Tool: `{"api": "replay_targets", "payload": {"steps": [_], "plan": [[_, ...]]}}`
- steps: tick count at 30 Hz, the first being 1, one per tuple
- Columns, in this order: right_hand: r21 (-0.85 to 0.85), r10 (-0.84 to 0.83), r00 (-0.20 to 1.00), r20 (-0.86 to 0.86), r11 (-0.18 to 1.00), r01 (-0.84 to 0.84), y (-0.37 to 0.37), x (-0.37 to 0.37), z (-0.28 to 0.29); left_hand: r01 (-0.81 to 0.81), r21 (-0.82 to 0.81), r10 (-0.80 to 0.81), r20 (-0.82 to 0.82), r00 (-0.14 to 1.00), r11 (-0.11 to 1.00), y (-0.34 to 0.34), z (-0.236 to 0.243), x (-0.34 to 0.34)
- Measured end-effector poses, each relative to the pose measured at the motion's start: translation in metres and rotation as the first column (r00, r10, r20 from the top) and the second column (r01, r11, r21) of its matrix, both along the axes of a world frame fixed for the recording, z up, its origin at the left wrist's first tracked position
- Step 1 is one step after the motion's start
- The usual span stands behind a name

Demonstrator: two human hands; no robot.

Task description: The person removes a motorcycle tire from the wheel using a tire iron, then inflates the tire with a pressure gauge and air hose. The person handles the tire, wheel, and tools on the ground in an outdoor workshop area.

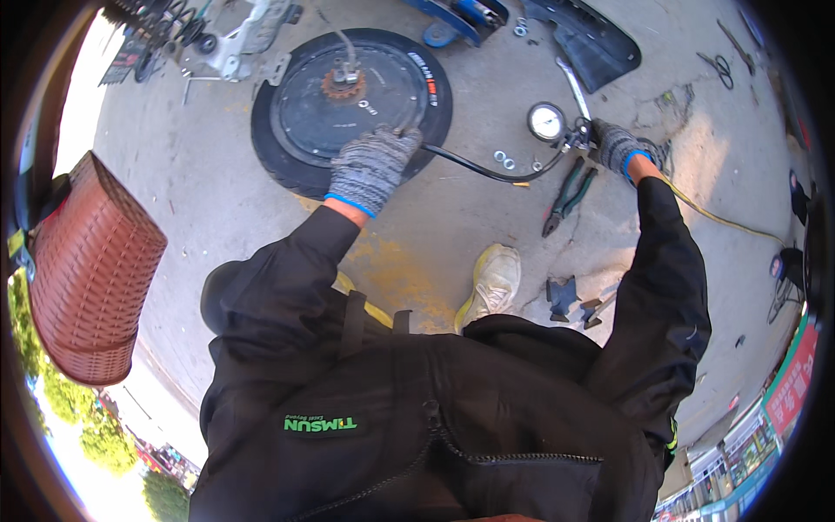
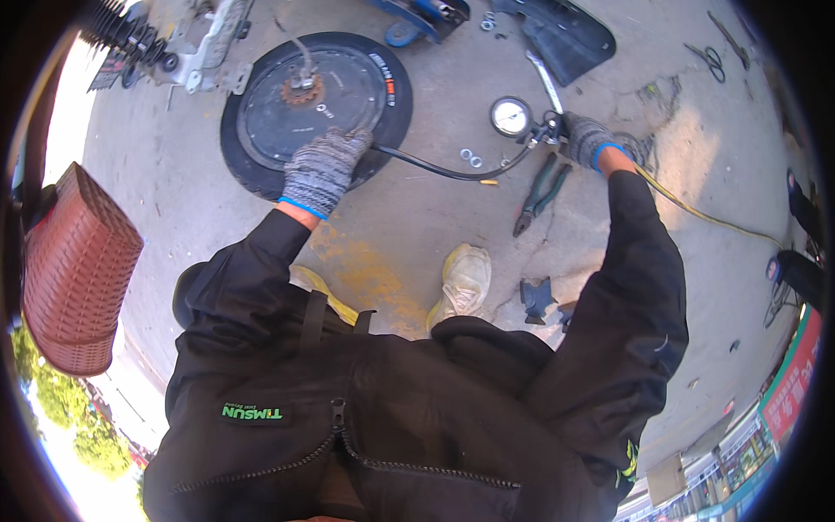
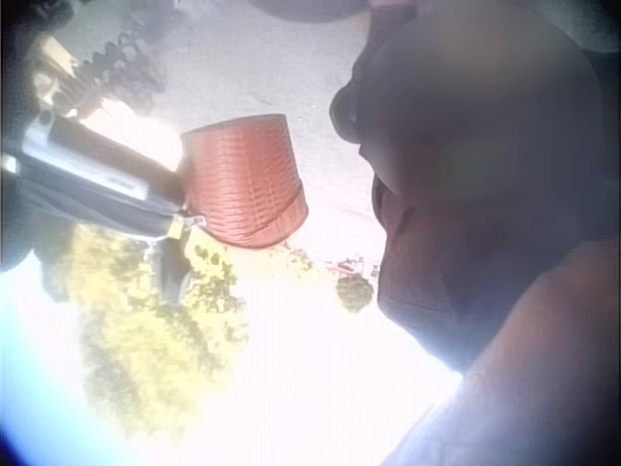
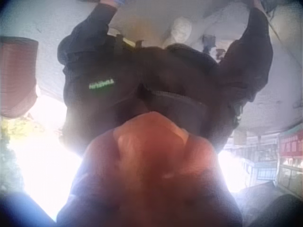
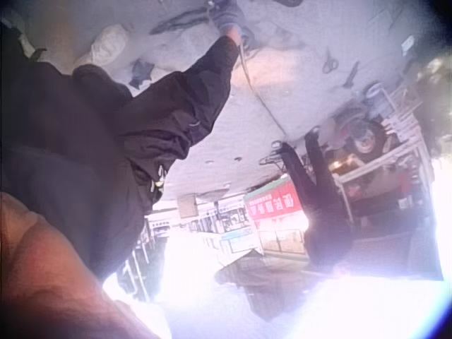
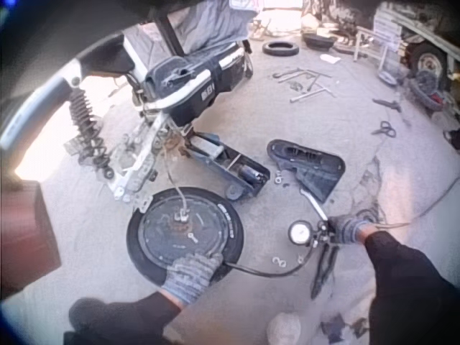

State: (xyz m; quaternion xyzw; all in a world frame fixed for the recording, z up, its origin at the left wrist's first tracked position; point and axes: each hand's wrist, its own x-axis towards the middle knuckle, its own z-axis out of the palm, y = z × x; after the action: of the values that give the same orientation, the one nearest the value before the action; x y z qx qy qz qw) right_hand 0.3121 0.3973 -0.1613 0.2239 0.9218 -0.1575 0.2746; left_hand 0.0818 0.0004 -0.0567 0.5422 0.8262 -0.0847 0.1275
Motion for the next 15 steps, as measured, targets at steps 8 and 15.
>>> {"api": "replay_targets", "payload": {"steps": [8,15], "plan": [[0.012,0.038,0.999,-0.011,0.999,-0.038,0.003,0.007,0.007,0.002,0.031,-0.001,-0.024,1.000,1.000,0.001,-0.005,0.002],[0.023,0.044,0.999,-0.013,0.999,-0.044,0.000,0.004,0.005,0.005,-0.024,-0.007,-0.076,0.997,1.000,-0.001,-0.005,0.003]]}}
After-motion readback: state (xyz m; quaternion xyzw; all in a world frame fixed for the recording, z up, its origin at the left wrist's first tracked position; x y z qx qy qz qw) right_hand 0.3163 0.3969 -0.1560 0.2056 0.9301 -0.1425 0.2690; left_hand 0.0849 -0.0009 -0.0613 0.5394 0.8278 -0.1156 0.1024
